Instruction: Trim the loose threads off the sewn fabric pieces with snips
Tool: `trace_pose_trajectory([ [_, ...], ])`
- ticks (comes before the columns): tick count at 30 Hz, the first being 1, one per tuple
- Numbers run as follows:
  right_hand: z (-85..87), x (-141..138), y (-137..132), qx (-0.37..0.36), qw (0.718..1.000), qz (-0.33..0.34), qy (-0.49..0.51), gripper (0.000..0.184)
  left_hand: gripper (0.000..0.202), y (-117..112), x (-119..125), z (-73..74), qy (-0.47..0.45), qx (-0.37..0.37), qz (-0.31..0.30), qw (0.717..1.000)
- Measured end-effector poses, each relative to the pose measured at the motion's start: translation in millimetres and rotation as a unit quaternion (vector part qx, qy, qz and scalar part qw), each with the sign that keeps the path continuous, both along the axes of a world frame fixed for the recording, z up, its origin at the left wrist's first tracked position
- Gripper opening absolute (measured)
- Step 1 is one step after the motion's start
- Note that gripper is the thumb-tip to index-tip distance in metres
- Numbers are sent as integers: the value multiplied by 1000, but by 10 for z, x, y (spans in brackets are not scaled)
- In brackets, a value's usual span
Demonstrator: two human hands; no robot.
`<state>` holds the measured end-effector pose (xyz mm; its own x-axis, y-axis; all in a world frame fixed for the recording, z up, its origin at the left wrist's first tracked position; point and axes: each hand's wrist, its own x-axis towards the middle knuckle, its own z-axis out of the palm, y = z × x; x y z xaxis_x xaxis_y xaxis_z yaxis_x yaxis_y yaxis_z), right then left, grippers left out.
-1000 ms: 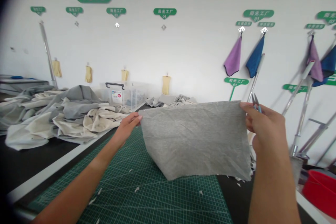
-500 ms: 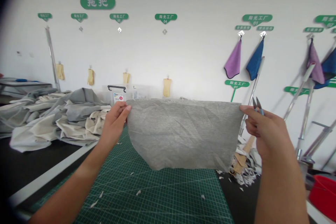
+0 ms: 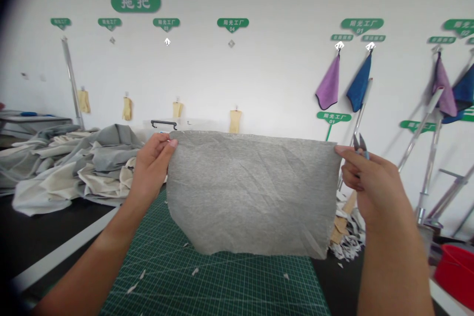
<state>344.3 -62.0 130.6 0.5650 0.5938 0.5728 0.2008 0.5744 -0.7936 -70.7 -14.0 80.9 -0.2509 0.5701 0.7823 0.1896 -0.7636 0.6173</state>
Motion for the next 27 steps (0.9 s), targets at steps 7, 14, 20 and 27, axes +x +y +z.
trace_pose_trajectory([
  [7, 5, -186, -33, -35, 993, 108, -18, 23, 24, -64, 123, -78, -10, -79, -72, 994],
  [14, -42, -655, -107, -123, 974, 148, -120, 34, 27, -328, 646, -180, 42, -178, -223, 958],
  [20, -115, -1089, -149, -187, 927, 267, -187, 33, 27, -504, 1118, -319, 35, -235, -332, 913],
  [27, -253, -1363, -75, -233, 897, 322, -192, 32, 28, -521, 1303, -391, 7, -253, -381, 889],
])
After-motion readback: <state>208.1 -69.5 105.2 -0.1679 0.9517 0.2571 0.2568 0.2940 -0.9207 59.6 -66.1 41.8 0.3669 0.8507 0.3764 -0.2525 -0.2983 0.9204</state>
